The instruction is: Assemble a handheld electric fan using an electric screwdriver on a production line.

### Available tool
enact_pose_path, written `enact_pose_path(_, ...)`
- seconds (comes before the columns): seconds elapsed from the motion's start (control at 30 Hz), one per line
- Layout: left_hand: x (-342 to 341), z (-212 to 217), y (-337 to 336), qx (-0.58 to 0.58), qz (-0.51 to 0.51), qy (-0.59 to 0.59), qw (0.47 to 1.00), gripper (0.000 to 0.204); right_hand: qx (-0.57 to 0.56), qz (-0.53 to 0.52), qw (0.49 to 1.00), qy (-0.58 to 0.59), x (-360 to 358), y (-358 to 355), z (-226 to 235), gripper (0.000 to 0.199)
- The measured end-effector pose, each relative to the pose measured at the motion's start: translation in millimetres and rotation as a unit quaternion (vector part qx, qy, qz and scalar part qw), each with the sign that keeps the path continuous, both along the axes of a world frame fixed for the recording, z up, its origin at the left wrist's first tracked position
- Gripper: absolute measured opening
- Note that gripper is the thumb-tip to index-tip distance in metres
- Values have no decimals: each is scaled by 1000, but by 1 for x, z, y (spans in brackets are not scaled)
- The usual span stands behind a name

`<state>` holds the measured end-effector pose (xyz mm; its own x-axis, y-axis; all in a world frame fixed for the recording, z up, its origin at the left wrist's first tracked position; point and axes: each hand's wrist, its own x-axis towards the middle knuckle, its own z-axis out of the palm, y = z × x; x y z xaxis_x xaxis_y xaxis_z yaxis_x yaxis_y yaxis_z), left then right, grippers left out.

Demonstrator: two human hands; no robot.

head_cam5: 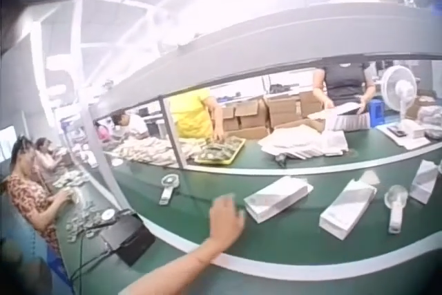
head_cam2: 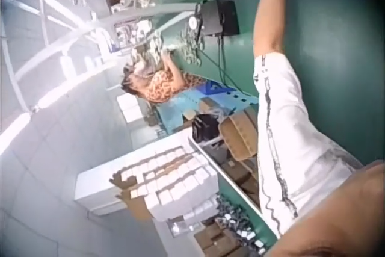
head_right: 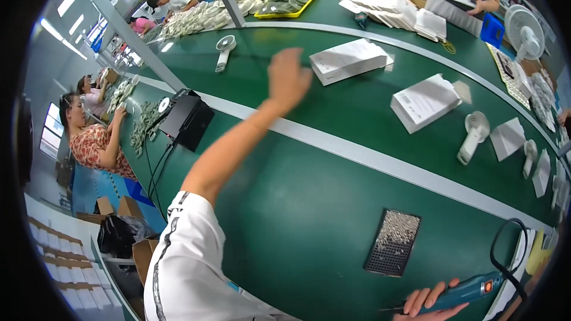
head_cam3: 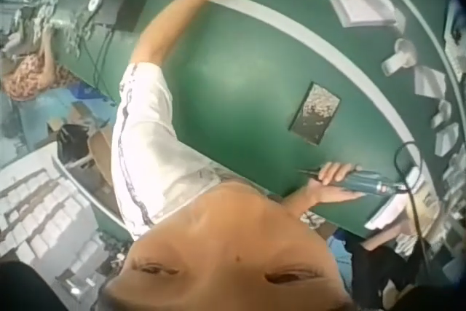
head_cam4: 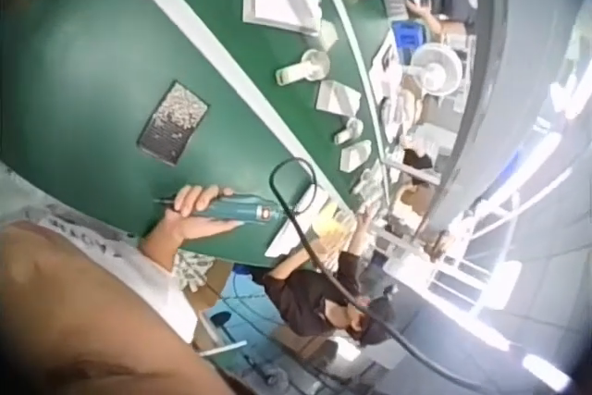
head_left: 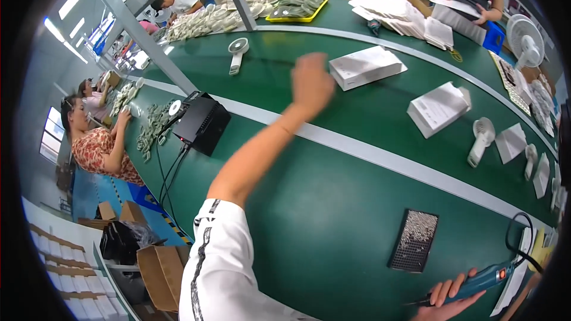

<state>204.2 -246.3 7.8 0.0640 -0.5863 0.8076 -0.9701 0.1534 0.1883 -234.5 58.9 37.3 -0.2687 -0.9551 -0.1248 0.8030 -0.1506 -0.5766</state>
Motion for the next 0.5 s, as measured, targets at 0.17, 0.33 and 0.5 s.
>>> enact_pose_path(0.17,113,-5,-45,232,412,75,878,68,-10,-77,996,49,-9,-9,-3,69)
enact_pose_path(0.33,164,-4,-16,290,407,80,862,78,39,-78,996,37,12,-28,-18,67)
enact_pose_path(0.5,211,-53,-113,289,275,112,910,66,33,-71,997,17,-2,-13,-19,69)
